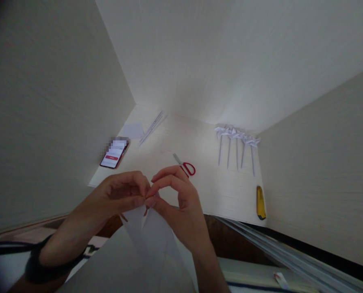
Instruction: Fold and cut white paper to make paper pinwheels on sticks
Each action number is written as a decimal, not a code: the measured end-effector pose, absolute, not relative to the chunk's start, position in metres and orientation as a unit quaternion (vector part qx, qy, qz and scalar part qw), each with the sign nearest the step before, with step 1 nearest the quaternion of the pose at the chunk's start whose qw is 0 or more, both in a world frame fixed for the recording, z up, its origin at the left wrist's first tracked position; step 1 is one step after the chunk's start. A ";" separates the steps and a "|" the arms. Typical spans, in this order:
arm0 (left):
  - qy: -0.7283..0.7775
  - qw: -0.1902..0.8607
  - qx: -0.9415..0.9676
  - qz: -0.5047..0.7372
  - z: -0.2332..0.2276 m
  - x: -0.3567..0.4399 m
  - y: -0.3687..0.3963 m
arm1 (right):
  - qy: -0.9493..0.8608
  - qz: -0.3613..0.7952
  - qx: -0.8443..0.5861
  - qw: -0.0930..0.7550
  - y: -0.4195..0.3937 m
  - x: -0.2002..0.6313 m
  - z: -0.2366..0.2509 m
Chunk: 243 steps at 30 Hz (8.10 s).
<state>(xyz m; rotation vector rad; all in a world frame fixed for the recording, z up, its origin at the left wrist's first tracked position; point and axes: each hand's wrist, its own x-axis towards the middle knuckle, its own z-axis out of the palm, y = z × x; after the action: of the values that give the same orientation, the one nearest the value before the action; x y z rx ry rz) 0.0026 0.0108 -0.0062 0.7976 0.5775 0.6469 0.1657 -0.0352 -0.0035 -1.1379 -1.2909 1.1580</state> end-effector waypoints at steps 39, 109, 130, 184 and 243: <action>0.317 0.751 0.457 0.357 -0.006 -0.002 0.007 | -0.552 0.413 -0.477 0.545 -0.034 0.157 -0.012; 0.451 0.619 0.551 0.330 -0.037 0.018 0.046 | -0.496 0.451 -0.505 0.544 0.010 0.176 -0.066; 0.537 0.564 0.560 0.283 -0.135 0.053 0.145 | -0.495 0.451 -0.573 0.473 0.114 0.208 -0.161; 0.534 0.606 0.516 0.286 -0.140 0.042 0.163 | -0.481 0.483 -0.572 0.456 0.130 0.195 -0.154; 0.370 0.713 0.393 0.447 -0.055 -0.009 0.042 | -0.442 0.443 -0.708 0.327 0.030 0.239 -0.177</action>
<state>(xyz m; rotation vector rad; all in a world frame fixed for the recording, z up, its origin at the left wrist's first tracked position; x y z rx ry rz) -0.0092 0.0421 -0.0551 0.8713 0.8198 0.9900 0.2391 0.0303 -0.1774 -1.8555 -1.1572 1.1591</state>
